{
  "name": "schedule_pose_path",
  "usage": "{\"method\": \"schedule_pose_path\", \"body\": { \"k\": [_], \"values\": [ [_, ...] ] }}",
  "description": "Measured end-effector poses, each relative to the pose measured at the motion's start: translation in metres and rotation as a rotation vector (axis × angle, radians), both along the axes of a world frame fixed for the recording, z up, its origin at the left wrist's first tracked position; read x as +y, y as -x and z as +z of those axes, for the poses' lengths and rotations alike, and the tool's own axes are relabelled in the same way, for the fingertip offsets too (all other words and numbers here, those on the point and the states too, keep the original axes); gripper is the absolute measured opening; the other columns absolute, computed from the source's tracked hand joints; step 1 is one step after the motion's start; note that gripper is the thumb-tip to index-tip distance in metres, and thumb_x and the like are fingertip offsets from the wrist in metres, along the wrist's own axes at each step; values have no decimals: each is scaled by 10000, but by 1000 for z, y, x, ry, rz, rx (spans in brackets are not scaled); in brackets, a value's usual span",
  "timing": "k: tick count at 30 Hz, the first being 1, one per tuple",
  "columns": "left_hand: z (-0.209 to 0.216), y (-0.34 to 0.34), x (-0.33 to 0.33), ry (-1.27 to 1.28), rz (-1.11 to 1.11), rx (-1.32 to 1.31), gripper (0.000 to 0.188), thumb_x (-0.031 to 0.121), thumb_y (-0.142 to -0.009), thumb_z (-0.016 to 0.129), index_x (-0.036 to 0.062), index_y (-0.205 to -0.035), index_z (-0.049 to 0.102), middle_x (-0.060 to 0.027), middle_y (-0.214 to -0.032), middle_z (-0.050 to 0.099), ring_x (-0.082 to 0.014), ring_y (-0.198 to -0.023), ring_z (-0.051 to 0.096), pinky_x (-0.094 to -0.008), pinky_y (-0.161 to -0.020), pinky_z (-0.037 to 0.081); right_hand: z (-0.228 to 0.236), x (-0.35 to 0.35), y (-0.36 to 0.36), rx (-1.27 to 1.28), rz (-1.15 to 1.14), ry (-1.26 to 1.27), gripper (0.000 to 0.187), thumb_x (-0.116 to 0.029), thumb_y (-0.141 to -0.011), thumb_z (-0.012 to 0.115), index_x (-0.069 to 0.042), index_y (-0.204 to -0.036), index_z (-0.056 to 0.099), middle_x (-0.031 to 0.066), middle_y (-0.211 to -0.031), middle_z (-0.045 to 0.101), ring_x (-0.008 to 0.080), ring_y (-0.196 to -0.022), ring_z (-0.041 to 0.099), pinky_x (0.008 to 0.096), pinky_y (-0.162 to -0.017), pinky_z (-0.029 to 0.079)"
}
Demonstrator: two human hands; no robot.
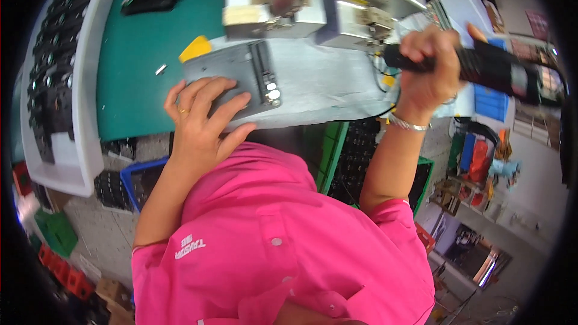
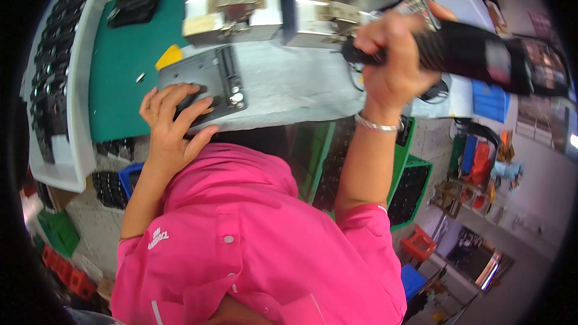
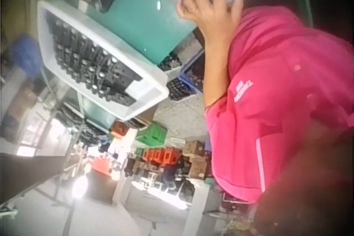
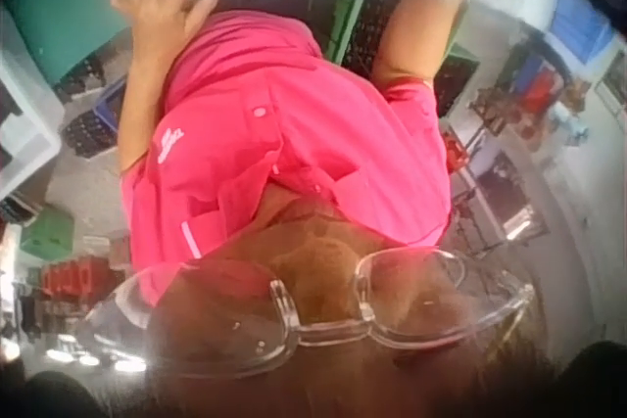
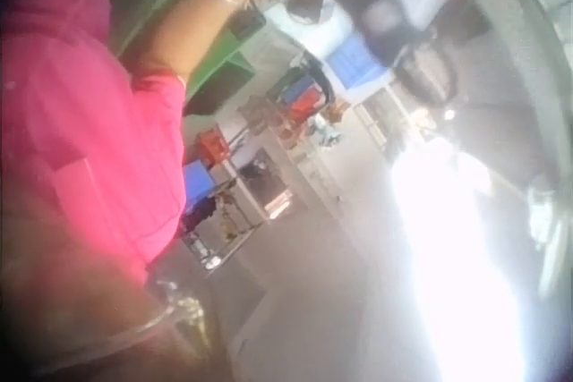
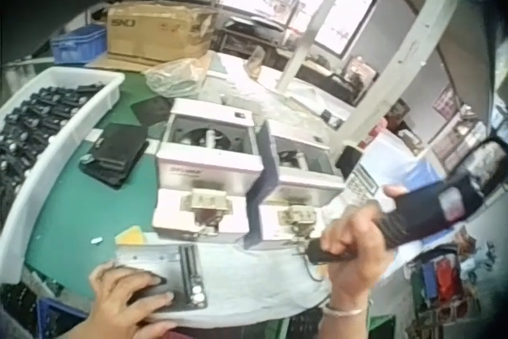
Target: The person assembles plastic housings by fastening screws into them with an electric screwdriver.
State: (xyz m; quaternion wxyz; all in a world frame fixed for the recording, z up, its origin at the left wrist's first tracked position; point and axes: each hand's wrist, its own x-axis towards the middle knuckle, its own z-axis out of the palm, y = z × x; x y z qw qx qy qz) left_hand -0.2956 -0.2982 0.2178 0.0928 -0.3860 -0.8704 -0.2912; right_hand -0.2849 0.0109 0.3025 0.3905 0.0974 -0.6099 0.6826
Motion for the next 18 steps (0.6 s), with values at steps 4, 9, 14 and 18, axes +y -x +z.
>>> {"method": "schedule_pose_path", "body": {
  "k": [4,9,14,18],
  "values": [
    [-9,-2,-8,-68,14,-25,308,321,-733,744,180,-992,659,-21,-1158,584,-219,-1120,513,-461,-1036,216,-2,-41,-16,-34,185,171,486,-113,-903,517,-183,-1350,340,26,-669,432,144,-510,413,333,-462,424],
    [-15,-5,-7,-82,27,18,249,298,-731,741,204,-954,679,-5,-1151,579,-199,-1121,507,-467,-1030,211,-27,-99,-16,-53,329,252,530,-57,-882,580,-162,-1331,318,20,-664,467,148,-499,438,330,-456,440],
    [-19,-6,-8,-61,49,39,169,269,-737,734,212,-893,703,2,-1150,575,-192,-1129,499,-468,-1033,202,-40,-128,-8,-74,351,242,527,-19,-871,617,-111,-1294,318,29,-636,506,155,-490,483,322,-476,467],
    [-19,-6,-8,-81,64,33,156,249,-736,733,213,-885,707,2,-1144,574,-187,-1132,496,-468,-1039,196,-52,-130,-7,-134,390,2,537,-91,-895,637,-162,-1328,329,45,-689,483,160,-515,459,337,-461,454]
  ]
}}
